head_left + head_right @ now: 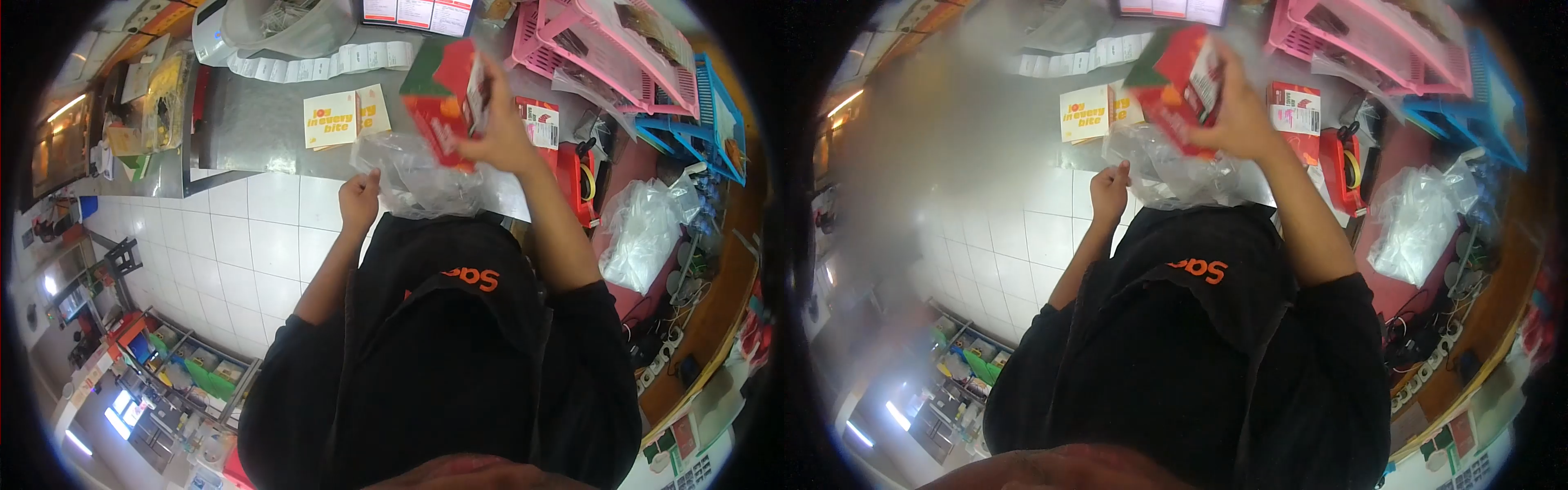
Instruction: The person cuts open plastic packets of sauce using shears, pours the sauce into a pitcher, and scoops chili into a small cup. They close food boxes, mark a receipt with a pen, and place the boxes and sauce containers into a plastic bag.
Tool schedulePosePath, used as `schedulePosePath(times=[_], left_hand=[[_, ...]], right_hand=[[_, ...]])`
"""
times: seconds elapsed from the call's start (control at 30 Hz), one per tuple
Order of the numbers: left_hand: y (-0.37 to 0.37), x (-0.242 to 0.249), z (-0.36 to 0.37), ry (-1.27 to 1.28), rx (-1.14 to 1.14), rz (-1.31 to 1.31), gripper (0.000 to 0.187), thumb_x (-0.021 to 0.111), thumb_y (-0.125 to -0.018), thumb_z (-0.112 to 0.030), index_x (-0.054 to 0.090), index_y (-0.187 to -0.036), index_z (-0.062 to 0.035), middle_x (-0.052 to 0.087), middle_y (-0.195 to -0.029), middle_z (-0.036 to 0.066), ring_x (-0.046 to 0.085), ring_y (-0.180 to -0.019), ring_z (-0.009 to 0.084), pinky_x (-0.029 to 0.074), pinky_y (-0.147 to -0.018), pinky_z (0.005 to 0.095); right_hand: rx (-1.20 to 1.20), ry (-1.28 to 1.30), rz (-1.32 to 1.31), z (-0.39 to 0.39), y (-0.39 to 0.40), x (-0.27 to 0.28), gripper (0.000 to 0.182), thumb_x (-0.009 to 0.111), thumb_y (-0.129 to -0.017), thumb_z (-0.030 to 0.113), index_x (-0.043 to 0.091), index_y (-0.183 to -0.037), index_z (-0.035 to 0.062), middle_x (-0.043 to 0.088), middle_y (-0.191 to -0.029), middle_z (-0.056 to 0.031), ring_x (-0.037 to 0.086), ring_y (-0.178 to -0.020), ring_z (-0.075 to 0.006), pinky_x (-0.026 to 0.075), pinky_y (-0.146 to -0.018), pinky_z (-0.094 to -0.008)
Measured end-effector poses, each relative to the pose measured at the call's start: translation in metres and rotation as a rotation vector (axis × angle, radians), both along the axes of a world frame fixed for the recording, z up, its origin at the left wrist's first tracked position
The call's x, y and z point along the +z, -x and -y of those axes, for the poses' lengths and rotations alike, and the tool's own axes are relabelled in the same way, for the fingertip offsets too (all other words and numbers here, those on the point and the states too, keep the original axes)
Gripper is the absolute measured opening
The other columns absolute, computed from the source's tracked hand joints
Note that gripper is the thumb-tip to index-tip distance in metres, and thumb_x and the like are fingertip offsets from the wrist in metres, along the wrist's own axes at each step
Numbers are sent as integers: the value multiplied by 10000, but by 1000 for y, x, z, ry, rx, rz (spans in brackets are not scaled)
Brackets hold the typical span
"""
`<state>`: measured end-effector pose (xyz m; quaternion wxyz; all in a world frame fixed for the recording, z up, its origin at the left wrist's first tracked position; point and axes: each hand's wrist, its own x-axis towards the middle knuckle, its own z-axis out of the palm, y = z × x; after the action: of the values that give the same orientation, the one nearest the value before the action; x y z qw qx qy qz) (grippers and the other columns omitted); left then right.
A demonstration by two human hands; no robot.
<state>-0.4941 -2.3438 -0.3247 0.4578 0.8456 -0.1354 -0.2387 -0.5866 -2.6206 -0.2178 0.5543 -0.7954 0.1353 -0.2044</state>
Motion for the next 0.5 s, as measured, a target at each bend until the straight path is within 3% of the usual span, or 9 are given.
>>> schedulePosePath(times=[0.1,0.17,0.2,0.23,0.3,0.33,0.4,0.43,0.5], left_hand=[[1,-1,5,90,-53,-60,472,564,-993,-319,589,-655,10,584,-605,60,501,-576,115,406,-552,306],[-1,10,5,285,16,-7,480,496,-1023,-312,603,-682,9,571,-596,53,494,-569,116,394,-538,314],[-9,18,-1,219,72,-88,481,449,-1040,-303,575,-675,-16,571,-616,43,497,-595,119,389,-561,306],[-21,23,-8,381,152,-208,476,440,-1043,-299,555,-665,-34,574,-633,38,502,-614,119,389,-580,296],[-34,44,-11,511,231,-337,459,417,-1051,-290,515,-665,-61,596,-733,60,526,-724,150,399,-687,293],[-32,58,-8,503,225,-339,459,417,-1051,-290,515,-665,-61,596,-733,60,526,-724,150,399,-687,293],[-15,87,5,373,-167,-257,494,409,-1043,-354,555,-692,-39,654,-793,86,572,-789,170,426,-752,308],[-3,121,16,312,-311,-226,473,412,-1042,-317,616,-758,1,707,-883,165,600,-733,139,458,-709,280],[10,159,15,741,-342,-524,492,377,-1040,-375,641,-935,27,694,-941,205,615,-686,195,506,-717,329]], right_hand=[[151,-185,139,-56,3,-48,1142,887,-604,213,188,-1491,49,398,-1382,-168,429,-1299,-297,367,-1065,-428],[151,-136,95,-81,9,-87,1108,893,-586,213,243,-1472,74,408,-1375,-175,428,-1302,-313,369,-1065,-447],[159,-85,53,-85,9,-95,1076,898,-568,213,298,-1454,98,417,-1368,-181,426,-1306,-329,371,-1065,-466],[156,-88,59,-82,14,-95,1076,898,-568,213,298,-1454,98,417,-1368,-181,426,-1306,-329,371,-1065,-466],[305,496,-164,-73,31,-92,967,887,-559,223,410,-1395,133,432,-1357,-177,432,-1290,-363,375,-1062,-491],[299,490,-165,-75,31,-77,967,887,-559,223,410,-1395,133,432,-1357,-177,432,-1290,-363,375,-1062,-491],[489,672,-412,-78,33,-52,830,836,-615,198,470,-1359,168,469,-1325,-177,468,-1244,-357,389,-1055,-484],[455,779,-403,-83,36,-60,717,772,-721,224,470,-1370,175,484,-1339,-172,500,-1221,-357,409,-1033,-471],[408,564,-572,-84,42,-88,741,777,-713,187,461,-1384,167,465,-1380,-178,488,-1248,-353,393,-1050,-480]])
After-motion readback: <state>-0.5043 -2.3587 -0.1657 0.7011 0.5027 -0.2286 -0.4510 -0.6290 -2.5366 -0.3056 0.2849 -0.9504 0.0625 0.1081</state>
